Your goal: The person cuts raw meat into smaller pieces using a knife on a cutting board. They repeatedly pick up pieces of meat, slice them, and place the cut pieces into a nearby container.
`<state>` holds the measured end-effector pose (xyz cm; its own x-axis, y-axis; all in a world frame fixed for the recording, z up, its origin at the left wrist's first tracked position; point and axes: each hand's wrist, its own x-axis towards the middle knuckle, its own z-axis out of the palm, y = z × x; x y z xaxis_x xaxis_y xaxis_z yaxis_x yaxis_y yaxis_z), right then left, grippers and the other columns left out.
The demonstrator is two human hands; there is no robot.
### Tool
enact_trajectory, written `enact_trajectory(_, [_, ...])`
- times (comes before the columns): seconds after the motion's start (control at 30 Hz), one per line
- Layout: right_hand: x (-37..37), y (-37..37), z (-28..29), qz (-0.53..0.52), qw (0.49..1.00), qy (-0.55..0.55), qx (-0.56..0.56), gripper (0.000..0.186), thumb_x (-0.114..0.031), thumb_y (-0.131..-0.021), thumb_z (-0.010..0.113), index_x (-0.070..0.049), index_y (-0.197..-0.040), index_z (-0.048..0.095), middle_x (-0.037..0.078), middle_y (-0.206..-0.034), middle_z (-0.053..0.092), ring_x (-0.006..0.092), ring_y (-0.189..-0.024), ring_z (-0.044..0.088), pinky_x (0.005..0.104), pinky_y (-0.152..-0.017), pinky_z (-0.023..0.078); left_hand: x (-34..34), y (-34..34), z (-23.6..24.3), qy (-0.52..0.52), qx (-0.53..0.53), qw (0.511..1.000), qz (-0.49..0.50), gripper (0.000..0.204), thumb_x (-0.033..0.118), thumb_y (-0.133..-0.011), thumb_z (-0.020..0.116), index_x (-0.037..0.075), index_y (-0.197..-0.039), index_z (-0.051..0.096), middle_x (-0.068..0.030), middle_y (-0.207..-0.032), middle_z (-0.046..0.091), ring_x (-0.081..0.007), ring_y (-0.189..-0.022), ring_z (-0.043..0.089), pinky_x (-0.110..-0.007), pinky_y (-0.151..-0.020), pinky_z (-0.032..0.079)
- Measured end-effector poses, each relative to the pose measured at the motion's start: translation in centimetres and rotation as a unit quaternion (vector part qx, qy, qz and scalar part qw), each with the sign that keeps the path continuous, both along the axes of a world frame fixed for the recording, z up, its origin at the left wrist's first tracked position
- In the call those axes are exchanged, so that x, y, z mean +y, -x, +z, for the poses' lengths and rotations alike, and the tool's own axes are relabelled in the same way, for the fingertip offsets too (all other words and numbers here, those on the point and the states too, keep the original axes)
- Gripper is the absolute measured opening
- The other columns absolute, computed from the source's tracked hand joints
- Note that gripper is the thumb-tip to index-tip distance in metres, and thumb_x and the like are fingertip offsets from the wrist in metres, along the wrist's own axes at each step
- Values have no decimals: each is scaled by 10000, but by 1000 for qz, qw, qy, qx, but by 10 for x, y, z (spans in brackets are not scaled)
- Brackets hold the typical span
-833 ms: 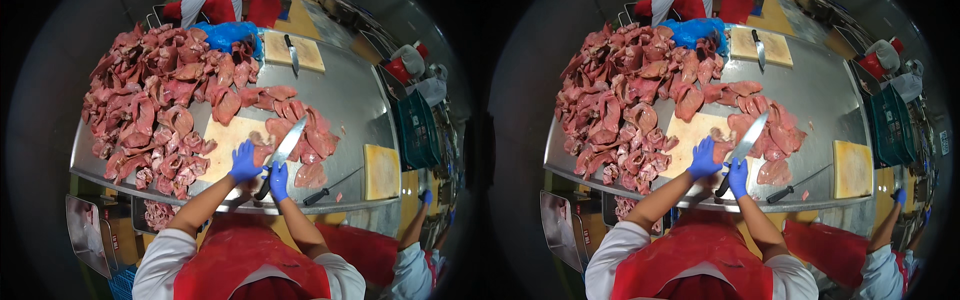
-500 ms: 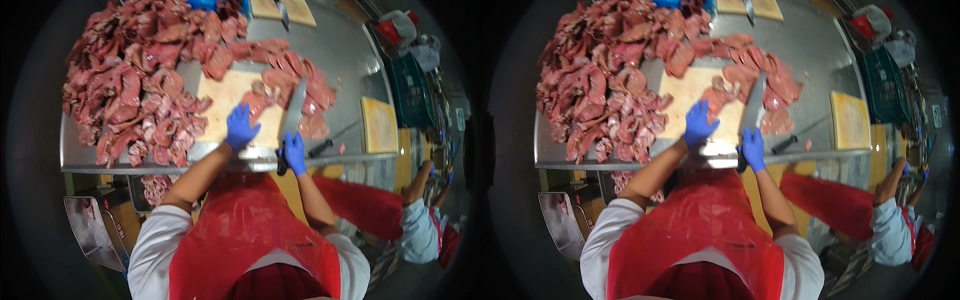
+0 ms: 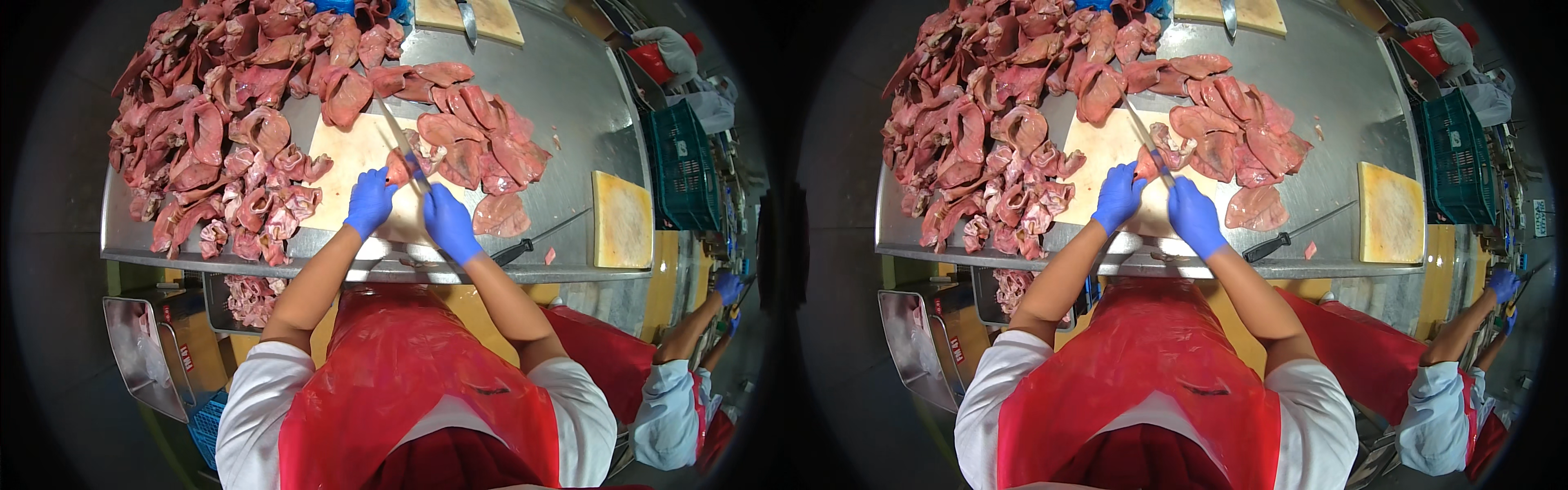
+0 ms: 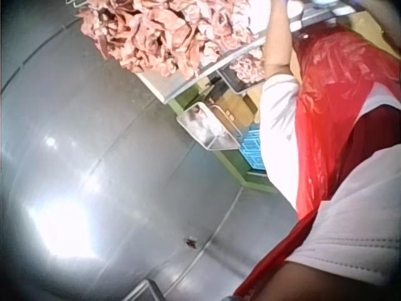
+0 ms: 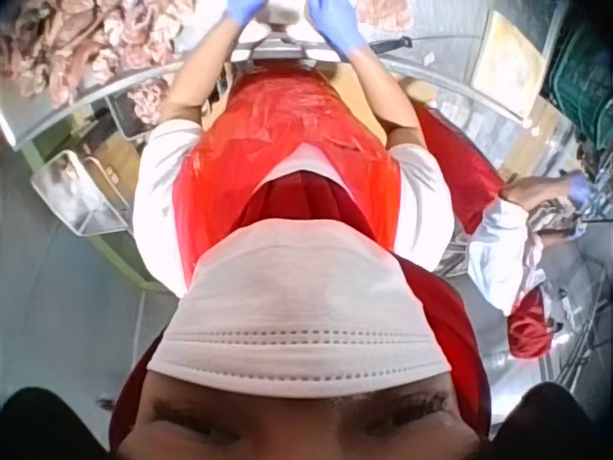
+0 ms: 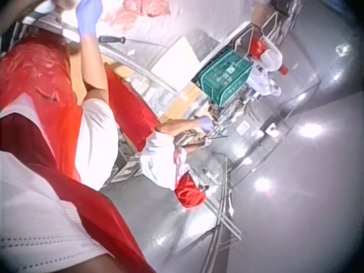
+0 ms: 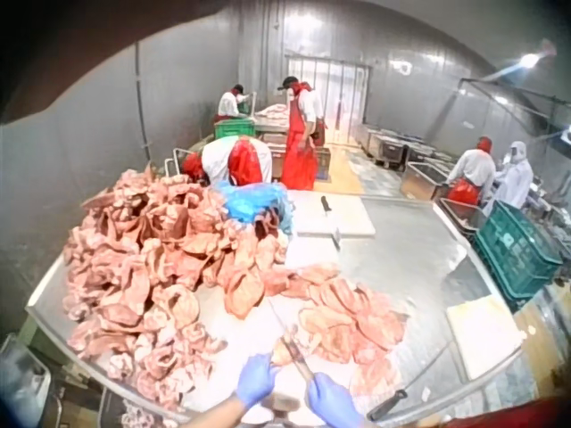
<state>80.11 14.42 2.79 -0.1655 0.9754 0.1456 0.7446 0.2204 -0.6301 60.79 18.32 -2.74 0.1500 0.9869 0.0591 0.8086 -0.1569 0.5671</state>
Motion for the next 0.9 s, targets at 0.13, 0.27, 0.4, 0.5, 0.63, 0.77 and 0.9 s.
enact_trajectory(0.13, [23,10,-29,-2,998,19,-60,207,-176,-980,440,-52,-1123,522,249,-924,641,453,-769,644,564,-674,514,3,-3,-14,-74,-19,997,-2,217,215,-946,543,37,-1053,608,-191,-947,630,-395,-920,584,-503,-785,489])
enact_trajectory(0.27, [-53,-21,-6,11,952,261,-161,388,-232,-934,535,-39,-1266,474,265,-867,668,460,-781,664,552,-678,520,-18,2,-39,-198,-2,980,-14,116,145,-918,542,55,-940,613,-131,-842,587,-329,-816,574,-428,-682,514])
enact_trajectory(0.4, [-12,-4,-49,35,984,108,-135,299,-176,-949,482,-36,-1213,494,274,-878,674,453,-810,671,560,-711,518,-21,-7,-29,-245,63,965,-72,93,151,-907,573,70,-889,616,-96,-806,558,-281,-768,561,-380,-638,511])
enact_trajectory(0.5, [67,32,-45,48,986,108,-113,239,-163,-957,431,-35,-1142,509,268,-910,677,446,-838,668,564,-742,510,-10,-9,-28,-200,-40,978,-34,130,171,-928,576,55,-885,617,-125,-800,579,-316,-766,583,-412,-640,504])
enact_trajectory(0.63, [53,17,-59,38,988,116,-95,235,-199,-948,475,-40,-1122,476,296,-844,659,483,-769,645,593,-708,492,3,3,-19,-69,-181,979,70,236,224,-935,613,9,-838,620,-189,-788,636,-370,-706,615,-449,-650,485])
enact_trajectory(0.77, [-51,-39,-28,40,959,269,-80,244,-230,-976,477,-31,-1117,465,317,-795,642,515,-776,631,611,-700,483,57,34,6,-44,-198,952,228,421,364,-978,567,-44,-874,553,-269,-799,624,-413,-736,624,-470,-676,469])
enact_trajectory(0.9, [-115,-113,8,-5,982,190,17,243,-239,-995,518,-15,-1082,482,256,-758,639,458,-667,624,527,-621,491,141,-4,53,68,-21,996,53,631,489,-916,574,-5,-1308,544,-287,-1355,528,-433,-1252,504,-489,-1030,424])
